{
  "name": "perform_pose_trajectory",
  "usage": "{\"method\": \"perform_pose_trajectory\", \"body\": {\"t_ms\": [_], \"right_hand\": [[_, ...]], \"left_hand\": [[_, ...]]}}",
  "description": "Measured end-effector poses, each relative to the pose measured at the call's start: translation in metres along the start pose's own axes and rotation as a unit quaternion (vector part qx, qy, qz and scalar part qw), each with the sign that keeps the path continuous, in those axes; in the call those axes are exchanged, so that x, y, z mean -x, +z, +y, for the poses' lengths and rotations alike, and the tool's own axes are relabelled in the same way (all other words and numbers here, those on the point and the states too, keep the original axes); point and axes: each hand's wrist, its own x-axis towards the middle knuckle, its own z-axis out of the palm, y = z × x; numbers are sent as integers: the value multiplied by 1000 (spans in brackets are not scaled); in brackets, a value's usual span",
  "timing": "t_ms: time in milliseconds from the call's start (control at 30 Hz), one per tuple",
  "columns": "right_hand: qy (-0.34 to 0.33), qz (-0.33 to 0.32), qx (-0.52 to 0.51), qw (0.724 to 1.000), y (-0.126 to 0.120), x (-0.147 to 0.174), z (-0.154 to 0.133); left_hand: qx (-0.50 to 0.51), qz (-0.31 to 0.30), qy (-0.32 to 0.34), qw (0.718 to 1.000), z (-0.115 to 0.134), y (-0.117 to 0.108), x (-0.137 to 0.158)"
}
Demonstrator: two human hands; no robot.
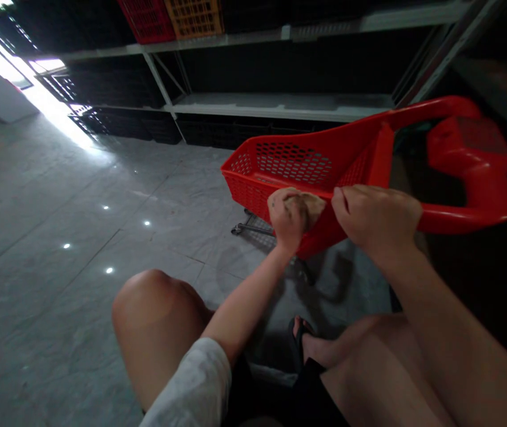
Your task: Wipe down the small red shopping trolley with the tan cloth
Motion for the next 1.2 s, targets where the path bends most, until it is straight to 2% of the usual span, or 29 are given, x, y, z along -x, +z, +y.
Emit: {"method": "perform_pose_trajectory", "body": {"t_ms": [100,167,200,267,333,433,500,533,600,667,700,767,867,967,1000,1067,1133,1200], "right_hand": [[-16,23,14,1000,-2,8,6],[-24,29,22,999,-6,15,8],[-22,27,23,999,-8,19,9],[-11,17,25,999,-14,26,11],[-4,10,34,999,-18,30,13],[-13,18,55,998,-19,31,15],[-15,23,60,998,-17,29,17],[-14,23,57,998,-16,28,18],[-12,13,49,999,-14,27,21],[-10,6,45,999,-12,26,25],[-11,3,43,999,-12,27,26],[-12,6,41,999,-11,29,30],[-10,23,34,999,-9,35,39],[-11,31,24,999,-7,43,52],[-12,29,14,999,-6,45,57],[-3,26,-10,1000,-6,45,67],[17,28,-21,999,-4,42,73],[25,32,-12,999,2,36,74]], "left_hand": [[-48,79,-107,990,-46,-34,-54],[-54,112,-178,976,-76,-59,-91],[-58,121,-193,972,-87,-71,-106],[-61,135,-211,966,-101,-85,-125],[-62,141,-213,965,-99,-84,-124],[-48,131,-178,974,-65,-57,-79],[-15,85,-82,993,-26,-31,-29],[1,54,-39,998,-3,-18,-4],[31,-53,26,998,39,1,36],[3,-150,55,987,65,9,54],[-5,-170,67,983,69,8,55],[-7,-167,90,982,56,-1,40],[-24,-109,115,987,3,-32,-4],[-162,-78,93,979,-51,-75,-55],[-215,-88,91,968,-64,-88,-70],[-241,-127,103,957,-79,-113,-94],[-241,-211,140,937,-83,-130,-106],[-236,-286,177,912,-79,-138,-106]]}}
